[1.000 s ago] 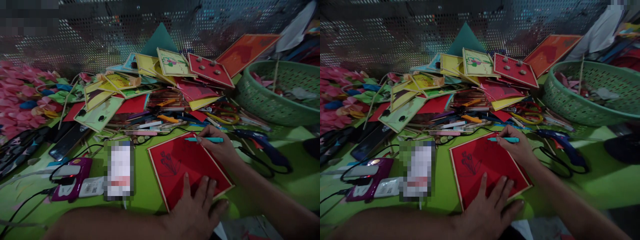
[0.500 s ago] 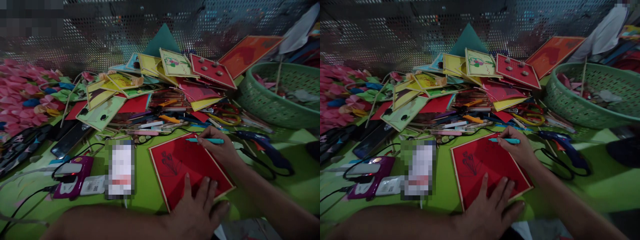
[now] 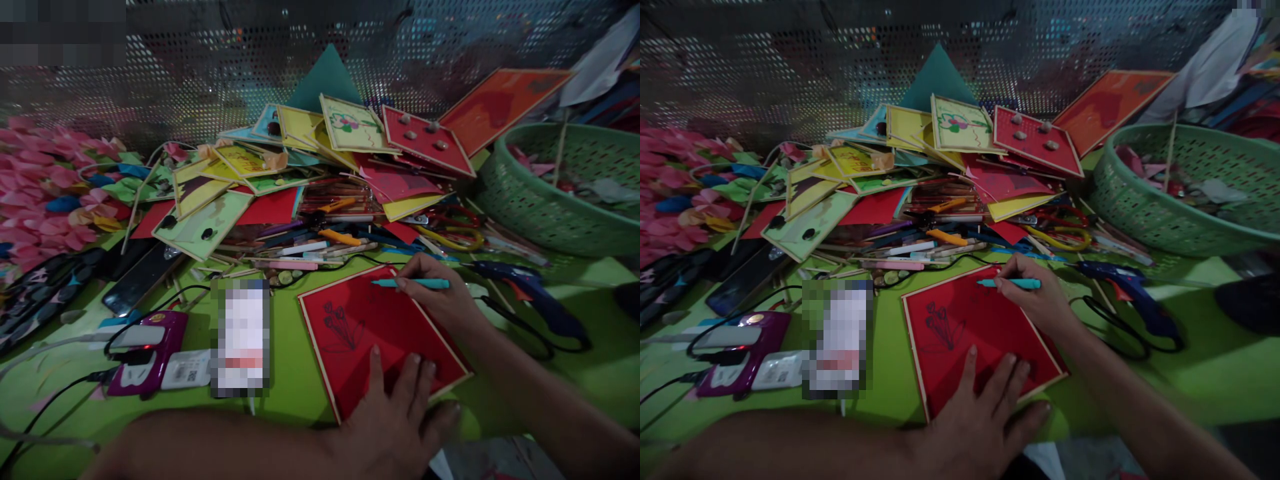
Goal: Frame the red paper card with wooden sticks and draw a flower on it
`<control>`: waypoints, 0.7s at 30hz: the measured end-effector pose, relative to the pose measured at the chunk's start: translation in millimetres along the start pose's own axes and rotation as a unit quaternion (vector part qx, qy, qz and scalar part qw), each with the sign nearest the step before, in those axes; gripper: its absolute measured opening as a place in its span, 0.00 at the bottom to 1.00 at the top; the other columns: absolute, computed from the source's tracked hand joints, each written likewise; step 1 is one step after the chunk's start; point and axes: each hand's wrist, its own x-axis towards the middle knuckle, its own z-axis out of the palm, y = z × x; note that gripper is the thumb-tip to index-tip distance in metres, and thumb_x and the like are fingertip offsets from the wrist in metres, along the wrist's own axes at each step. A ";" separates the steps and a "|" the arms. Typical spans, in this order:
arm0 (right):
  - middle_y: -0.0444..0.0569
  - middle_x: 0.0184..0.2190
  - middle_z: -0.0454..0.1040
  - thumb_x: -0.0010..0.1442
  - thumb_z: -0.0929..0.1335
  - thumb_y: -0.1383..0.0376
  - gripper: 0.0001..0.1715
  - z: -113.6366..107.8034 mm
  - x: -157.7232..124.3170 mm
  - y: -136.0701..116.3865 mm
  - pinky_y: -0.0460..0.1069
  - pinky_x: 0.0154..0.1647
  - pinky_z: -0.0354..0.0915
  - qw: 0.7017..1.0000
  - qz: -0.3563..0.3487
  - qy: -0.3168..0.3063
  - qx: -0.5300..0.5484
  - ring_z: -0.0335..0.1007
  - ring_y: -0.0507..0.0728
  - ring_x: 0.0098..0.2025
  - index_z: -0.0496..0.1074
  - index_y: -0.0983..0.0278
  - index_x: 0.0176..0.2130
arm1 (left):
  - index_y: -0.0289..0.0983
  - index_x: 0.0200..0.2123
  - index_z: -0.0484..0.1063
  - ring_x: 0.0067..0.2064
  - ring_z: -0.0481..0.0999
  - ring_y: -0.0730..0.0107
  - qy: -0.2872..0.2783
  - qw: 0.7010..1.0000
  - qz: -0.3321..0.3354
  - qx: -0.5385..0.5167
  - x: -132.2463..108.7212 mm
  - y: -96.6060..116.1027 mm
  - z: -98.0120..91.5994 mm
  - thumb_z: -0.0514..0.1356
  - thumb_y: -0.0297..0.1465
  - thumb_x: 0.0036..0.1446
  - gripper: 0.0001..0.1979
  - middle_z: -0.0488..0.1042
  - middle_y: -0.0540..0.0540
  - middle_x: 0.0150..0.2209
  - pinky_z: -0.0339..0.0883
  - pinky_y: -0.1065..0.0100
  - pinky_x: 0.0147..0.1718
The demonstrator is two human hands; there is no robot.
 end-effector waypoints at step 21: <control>0.43 0.25 0.72 0.57 0.73 0.58 0.11 -1.5 -1.8 4.1 0.50 0.29 0.59 0.999 0.012 -0.012 0.039 0.64 0.55 0.27 0.70 0.59 0.29 | 0.51 0.63 0.67 0.66 0.64 0.45 0.003 1.000 0.005 0.004 -0.2 -1.2 -0.1 0.47 0.34 0.68 0.23 0.67 0.41 0.66 0.52 0.33 0.55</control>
